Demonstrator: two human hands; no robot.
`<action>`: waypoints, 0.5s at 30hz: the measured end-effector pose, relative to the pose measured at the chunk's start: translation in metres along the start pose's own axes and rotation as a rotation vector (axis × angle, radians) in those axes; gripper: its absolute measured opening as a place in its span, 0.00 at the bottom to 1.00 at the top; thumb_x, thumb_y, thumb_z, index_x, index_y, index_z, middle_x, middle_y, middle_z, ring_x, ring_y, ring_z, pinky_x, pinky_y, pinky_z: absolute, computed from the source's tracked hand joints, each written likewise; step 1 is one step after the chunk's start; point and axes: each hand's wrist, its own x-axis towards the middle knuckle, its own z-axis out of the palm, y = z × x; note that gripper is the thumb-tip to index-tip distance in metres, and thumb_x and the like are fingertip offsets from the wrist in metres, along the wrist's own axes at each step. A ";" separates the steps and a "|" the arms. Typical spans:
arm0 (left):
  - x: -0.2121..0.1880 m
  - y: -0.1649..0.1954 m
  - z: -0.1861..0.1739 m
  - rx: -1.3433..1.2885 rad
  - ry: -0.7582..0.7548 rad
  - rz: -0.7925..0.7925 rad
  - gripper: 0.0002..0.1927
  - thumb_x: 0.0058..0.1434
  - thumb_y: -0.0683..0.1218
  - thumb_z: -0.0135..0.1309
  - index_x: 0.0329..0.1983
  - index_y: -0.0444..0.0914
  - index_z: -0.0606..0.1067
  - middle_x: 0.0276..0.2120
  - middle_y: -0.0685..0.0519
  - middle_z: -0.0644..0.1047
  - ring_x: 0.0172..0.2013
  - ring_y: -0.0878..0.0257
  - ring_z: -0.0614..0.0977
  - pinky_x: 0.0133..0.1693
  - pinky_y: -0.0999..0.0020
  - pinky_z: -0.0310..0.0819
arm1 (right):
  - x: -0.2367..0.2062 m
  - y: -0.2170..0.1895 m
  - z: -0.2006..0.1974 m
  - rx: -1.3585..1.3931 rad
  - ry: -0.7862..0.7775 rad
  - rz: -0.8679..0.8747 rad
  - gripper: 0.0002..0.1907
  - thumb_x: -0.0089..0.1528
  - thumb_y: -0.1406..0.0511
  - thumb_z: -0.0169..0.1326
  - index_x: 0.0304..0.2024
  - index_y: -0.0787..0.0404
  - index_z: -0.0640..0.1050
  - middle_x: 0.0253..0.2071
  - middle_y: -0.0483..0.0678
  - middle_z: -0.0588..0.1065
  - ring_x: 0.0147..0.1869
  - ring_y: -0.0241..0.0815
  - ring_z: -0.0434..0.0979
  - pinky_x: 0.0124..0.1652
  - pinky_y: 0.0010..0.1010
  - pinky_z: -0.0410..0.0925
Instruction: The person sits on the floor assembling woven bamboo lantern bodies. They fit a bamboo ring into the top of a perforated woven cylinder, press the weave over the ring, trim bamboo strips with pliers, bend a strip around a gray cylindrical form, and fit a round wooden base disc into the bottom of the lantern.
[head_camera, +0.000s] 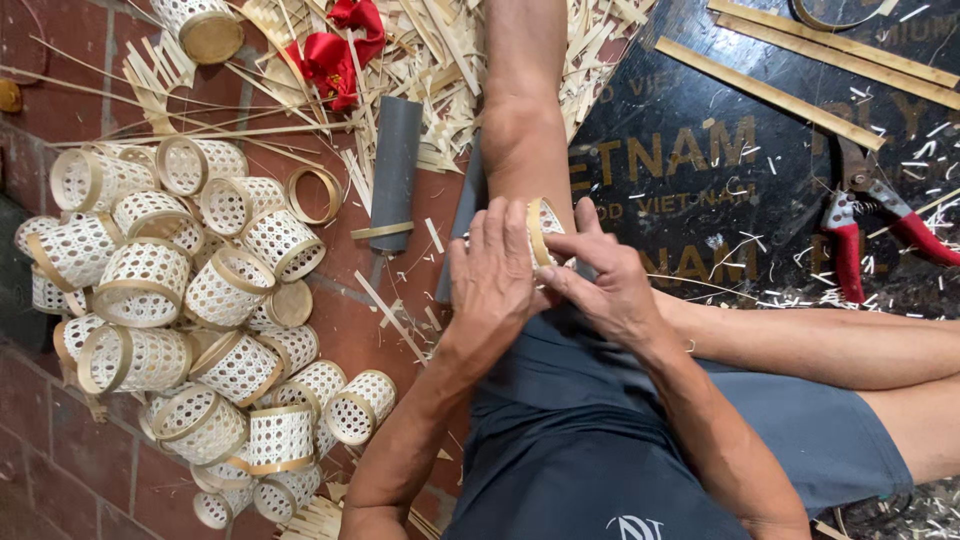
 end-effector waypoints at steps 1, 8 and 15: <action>0.000 0.001 0.000 0.033 -0.030 -0.004 0.62 0.34 0.57 0.76 0.69 0.33 0.57 0.63 0.40 0.65 0.61 0.44 0.69 0.50 0.44 0.64 | -0.002 0.002 0.006 0.052 0.010 0.018 0.16 0.62 0.71 0.62 0.53 0.69 0.80 0.42 0.56 0.83 0.55 0.53 0.77 0.68 0.41 0.57; -0.004 -0.002 0.000 -0.001 -0.019 0.094 0.62 0.36 0.56 0.76 0.69 0.32 0.56 0.67 0.38 0.63 0.62 0.42 0.68 0.53 0.44 0.63 | -0.016 0.014 0.020 -0.008 0.112 -0.042 0.20 0.63 0.73 0.60 0.58 0.73 0.76 0.70 0.72 0.62 0.79 0.53 0.57 0.66 0.33 0.61; 0.007 -0.024 -0.053 -0.574 -0.232 0.029 0.61 0.40 0.53 0.74 0.74 0.31 0.55 0.68 0.38 0.63 0.63 0.40 0.68 0.61 0.49 0.66 | -0.024 0.033 0.008 0.402 0.091 0.181 0.15 0.65 0.75 0.59 0.53 0.77 0.79 0.65 0.70 0.67 0.71 0.50 0.61 0.62 0.32 0.62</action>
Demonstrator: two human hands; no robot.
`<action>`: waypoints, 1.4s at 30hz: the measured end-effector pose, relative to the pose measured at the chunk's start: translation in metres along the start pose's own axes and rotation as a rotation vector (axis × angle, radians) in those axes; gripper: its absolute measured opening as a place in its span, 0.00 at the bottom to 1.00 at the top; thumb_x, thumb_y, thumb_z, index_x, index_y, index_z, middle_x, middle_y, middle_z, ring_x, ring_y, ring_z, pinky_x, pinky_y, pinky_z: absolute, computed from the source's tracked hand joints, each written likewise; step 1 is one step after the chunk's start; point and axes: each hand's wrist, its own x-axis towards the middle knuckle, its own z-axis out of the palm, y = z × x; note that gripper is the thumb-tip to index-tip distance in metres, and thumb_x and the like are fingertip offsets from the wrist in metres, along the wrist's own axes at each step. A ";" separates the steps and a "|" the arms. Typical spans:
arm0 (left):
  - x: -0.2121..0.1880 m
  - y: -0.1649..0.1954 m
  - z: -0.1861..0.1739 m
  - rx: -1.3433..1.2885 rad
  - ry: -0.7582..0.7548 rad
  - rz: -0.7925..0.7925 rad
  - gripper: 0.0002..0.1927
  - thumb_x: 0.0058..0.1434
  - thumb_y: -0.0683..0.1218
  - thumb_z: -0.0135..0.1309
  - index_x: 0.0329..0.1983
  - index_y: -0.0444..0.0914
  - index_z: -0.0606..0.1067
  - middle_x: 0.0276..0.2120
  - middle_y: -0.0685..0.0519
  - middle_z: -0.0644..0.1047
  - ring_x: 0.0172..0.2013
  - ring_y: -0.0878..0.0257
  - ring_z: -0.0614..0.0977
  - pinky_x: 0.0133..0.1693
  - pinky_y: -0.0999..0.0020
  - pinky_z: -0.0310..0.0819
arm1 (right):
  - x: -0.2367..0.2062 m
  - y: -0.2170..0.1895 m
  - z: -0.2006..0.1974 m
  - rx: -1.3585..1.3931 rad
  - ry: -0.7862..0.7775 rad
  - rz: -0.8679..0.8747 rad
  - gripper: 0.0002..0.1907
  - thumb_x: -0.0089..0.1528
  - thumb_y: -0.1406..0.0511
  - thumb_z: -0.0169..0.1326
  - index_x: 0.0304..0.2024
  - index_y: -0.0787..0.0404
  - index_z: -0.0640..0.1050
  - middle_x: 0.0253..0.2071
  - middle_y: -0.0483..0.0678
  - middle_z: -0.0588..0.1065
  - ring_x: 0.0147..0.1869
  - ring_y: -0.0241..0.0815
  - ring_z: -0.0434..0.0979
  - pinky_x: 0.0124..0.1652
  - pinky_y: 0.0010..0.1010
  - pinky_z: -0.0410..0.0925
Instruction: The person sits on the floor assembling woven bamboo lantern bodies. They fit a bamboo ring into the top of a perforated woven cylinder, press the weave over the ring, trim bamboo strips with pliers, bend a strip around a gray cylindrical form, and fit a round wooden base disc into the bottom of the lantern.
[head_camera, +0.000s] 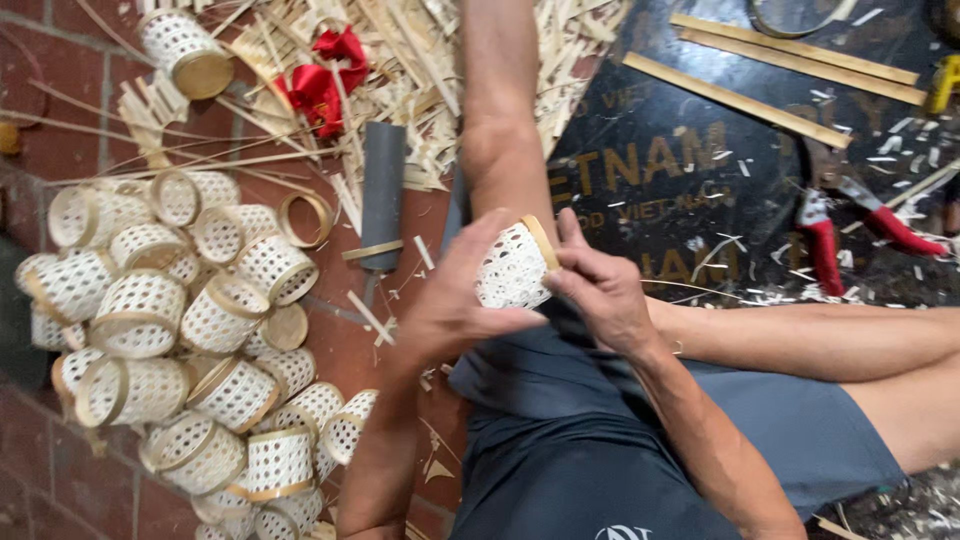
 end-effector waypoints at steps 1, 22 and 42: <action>-0.002 -0.003 -0.017 -0.162 -0.062 -0.160 0.58 0.41 0.51 0.71 0.75 0.32 0.57 0.69 0.42 0.65 0.61 0.44 0.71 0.58 0.52 0.70 | -0.001 -0.002 -0.007 0.053 0.065 0.127 0.15 0.64 0.74 0.60 0.53 0.77 0.81 0.57 0.70 0.72 0.59 0.46 0.69 0.56 0.32 0.66; 0.127 -0.035 0.179 0.055 0.250 -0.002 0.18 0.63 0.36 0.48 0.57 0.36 0.73 0.46 0.36 0.74 0.46 0.36 0.78 0.47 0.47 0.73 | 0.004 0.017 -0.111 -0.187 0.448 0.114 0.19 0.71 0.60 0.49 0.57 0.67 0.79 0.46 0.42 0.77 0.48 0.32 0.78 0.44 0.24 0.73; 0.122 -0.032 0.155 -0.481 -0.392 -0.353 0.27 0.64 0.58 0.53 0.59 0.38 0.73 0.44 0.46 0.79 0.40 0.59 0.79 0.32 0.63 0.80 | 0.012 -0.013 -0.109 -0.894 0.436 -0.027 0.10 0.67 0.66 0.55 0.49 0.58 0.83 0.41 0.58 0.80 0.44 0.57 0.82 0.41 0.41 0.73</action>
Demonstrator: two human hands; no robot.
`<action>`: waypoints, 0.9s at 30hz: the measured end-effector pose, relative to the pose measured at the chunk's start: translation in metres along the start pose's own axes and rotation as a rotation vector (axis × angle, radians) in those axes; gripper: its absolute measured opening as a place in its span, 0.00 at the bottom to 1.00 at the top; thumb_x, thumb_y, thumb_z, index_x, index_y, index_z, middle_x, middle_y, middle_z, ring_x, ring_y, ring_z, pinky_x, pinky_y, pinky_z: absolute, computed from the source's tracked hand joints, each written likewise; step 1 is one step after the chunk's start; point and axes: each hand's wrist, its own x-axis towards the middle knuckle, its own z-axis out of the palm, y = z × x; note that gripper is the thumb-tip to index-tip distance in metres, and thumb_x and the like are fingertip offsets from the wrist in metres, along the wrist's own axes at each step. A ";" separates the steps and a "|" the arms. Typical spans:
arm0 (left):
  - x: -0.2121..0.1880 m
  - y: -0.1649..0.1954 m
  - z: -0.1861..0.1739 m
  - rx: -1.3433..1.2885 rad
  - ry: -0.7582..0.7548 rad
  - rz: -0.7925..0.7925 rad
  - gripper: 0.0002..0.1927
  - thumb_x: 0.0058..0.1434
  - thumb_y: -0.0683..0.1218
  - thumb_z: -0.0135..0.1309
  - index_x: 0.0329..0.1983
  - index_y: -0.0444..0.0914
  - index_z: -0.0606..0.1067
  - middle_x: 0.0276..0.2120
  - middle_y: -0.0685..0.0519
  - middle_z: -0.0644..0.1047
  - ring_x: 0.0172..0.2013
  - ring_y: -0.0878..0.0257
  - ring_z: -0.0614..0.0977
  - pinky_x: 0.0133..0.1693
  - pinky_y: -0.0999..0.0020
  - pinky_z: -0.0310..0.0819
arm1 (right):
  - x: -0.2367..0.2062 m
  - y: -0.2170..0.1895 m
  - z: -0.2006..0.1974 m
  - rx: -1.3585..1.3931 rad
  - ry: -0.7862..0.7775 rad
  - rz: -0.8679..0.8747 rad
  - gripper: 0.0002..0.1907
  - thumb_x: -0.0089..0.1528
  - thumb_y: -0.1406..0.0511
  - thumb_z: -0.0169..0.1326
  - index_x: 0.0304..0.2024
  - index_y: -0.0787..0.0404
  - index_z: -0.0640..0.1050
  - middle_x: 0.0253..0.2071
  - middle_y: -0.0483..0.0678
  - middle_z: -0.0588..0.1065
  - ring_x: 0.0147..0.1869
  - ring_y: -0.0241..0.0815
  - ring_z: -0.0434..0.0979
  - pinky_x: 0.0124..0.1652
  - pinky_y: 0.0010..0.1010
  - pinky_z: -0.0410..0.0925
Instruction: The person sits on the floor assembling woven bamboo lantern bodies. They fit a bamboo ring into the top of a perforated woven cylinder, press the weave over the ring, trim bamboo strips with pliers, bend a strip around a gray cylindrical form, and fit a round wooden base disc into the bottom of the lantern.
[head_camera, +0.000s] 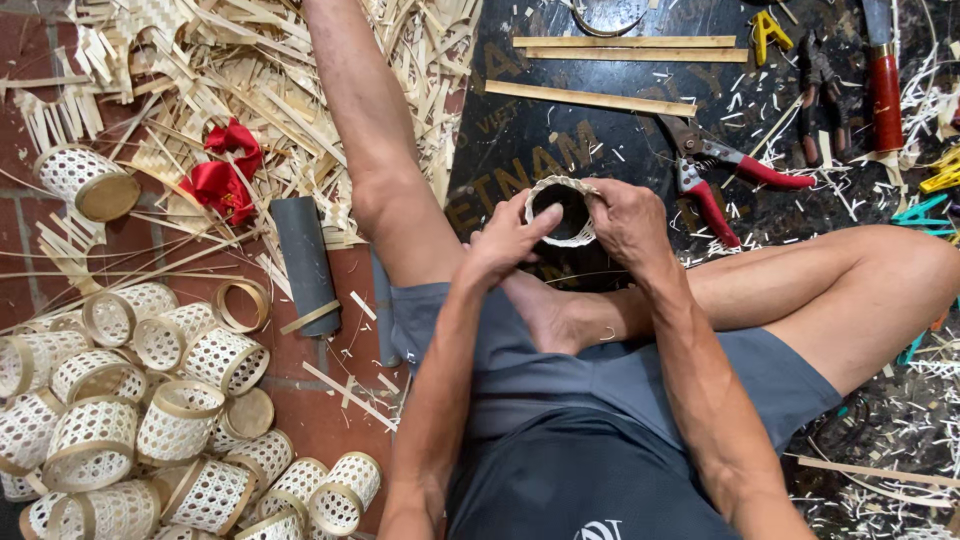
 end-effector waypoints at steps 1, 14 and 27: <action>0.002 0.001 -0.007 -0.056 -0.009 -0.027 0.27 0.65 0.61 0.50 0.55 0.37 0.74 0.40 0.48 0.77 0.37 0.62 0.78 0.30 0.65 0.80 | 0.004 0.000 -0.001 -0.049 -0.019 -0.046 0.10 0.65 0.67 0.55 0.48 0.58 0.83 0.39 0.58 0.80 0.42 0.59 0.81 0.39 0.43 0.73; 0.011 0.006 -0.008 -0.046 -0.014 0.129 0.31 0.69 0.64 0.47 0.39 0.31 0.80 0.25 0.55 0.75 0.28 0.66 0.74 0.31 0.68 0.70 | -0.001 0.008 -0.010 -0.017 -0.109 -0.281 0.10 0.63 0.76 0.57 0.47 0.64 0.79 0.42 0.56 0.78 0.46 0.58 0.81 0.42 0.43 0.73; -0.029 -0.025 0.002 0.363 -0.030 0.256 0.26 0.64 0.54 0.60 0.59 0.33 0.77 0.47 0.44 0.75 0.49 0.55 0.78 0.51 0.65 0.71 | -0.076 -0.021 -0.020 -0.101 0.032 -0.483 0.16 0.54 0.77 0.61 0.45 0.65 0.80 0.46 0.51 0.79 0.49 0.51 0.83 0.45 0.36 0.76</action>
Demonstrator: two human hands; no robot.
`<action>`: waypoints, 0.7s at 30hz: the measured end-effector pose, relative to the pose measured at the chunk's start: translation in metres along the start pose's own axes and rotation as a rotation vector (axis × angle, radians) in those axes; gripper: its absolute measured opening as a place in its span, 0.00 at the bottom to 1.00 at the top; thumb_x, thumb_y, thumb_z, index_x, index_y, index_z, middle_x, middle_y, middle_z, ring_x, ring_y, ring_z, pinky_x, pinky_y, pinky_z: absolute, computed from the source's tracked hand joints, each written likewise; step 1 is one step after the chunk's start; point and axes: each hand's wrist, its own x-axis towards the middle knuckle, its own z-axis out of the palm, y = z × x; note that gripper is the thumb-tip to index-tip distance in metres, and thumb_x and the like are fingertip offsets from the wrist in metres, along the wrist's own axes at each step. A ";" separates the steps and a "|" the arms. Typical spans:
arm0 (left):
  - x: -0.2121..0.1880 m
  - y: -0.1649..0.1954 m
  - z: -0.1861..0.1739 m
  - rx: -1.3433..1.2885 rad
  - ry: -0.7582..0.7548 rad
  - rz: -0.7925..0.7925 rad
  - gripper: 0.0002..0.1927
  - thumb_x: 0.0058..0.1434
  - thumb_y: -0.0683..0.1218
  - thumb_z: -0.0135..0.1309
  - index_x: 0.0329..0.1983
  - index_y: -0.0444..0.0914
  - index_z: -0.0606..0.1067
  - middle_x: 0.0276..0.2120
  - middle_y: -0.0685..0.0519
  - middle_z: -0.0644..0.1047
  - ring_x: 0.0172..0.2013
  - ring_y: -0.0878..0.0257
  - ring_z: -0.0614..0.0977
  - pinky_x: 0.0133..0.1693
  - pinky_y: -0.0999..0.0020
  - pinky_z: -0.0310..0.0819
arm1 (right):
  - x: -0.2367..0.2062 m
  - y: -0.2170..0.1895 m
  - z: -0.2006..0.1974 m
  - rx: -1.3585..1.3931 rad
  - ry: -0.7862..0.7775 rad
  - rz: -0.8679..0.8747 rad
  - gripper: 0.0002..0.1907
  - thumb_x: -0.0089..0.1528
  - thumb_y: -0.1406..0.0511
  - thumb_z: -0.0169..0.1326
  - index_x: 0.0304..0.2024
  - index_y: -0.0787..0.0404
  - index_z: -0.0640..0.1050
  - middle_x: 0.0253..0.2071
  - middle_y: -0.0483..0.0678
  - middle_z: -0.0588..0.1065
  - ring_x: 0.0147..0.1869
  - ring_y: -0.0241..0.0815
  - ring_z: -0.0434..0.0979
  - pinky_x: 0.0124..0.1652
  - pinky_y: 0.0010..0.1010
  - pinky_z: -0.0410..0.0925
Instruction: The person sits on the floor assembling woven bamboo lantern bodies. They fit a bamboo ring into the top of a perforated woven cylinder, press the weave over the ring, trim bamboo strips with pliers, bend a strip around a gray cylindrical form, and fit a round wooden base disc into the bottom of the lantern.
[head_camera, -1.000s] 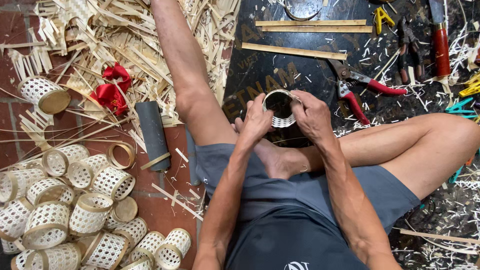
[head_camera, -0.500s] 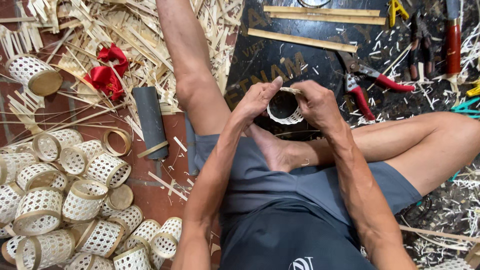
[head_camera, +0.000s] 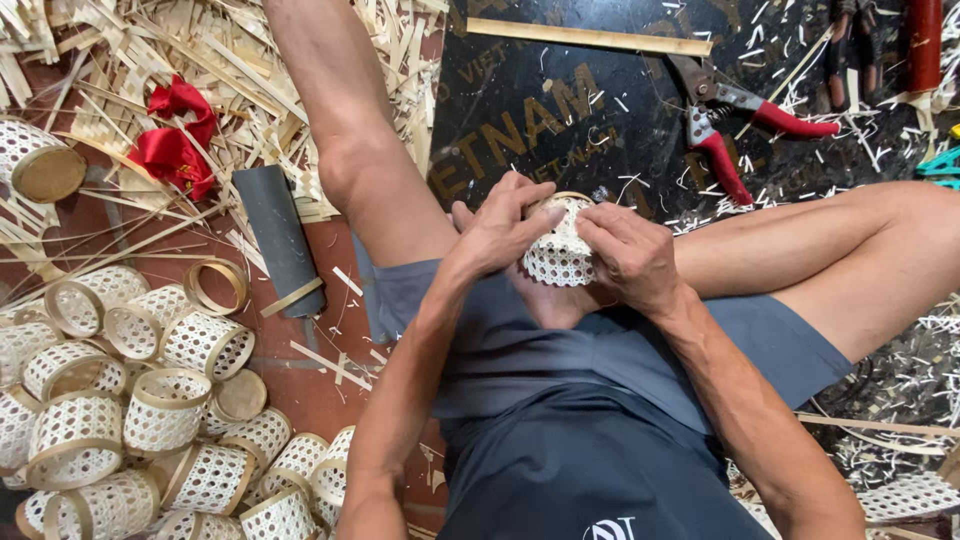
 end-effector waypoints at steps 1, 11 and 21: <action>0.004 0.002 0.000 0.015 0.030 -0.009 0.22 0.64 0.52 0.59 0.56 0.34 0.79 0.46 0.45 0.76 0.48 0.56 0.79 0.50 0.66 0.72 | 0.000 -0.001 -0.001 0.022 -0.014 0.006 0.16 0.53 0.77 0.61 0.45 0.66 0.79 0.46 0.52 0.79 0.49 0.52 0.83 0.44 0.37 0.75; 0.013 0.034 -0.005 -0.001 -0.026 -0.187 0.16 0.50 0.43 0.61 0.43 0.35 0.81 0.28 0.51 0.80 0.32 0.62 0.82 0.37 0.67 0.76 | -0.008 -0.003 0.000 -0.021 0.028 -0.116 0.21 0.44 0.67 0.66 0.39 0.66 0.78 0.41 0.52 0.77 0.45 0.54 0.80 0.42 0.42 0.73; -0.005 0.013 -0.011 -0.097 -0.106 0.044 0.17 0.64 0.49 0.60 0.51 0.37 0.83 0.38 0.50 0.75 0.41 0.61 0.79 0.45 0.67 0.73 | -0.004 -0.008 0.008 -0.067 0.031 0.227 0.18 0.50 0.73 0.64 0.43 0.62 0.79 0.48 0.55 0.77 0.47 0.53 0.79 0.43 0.40 0.72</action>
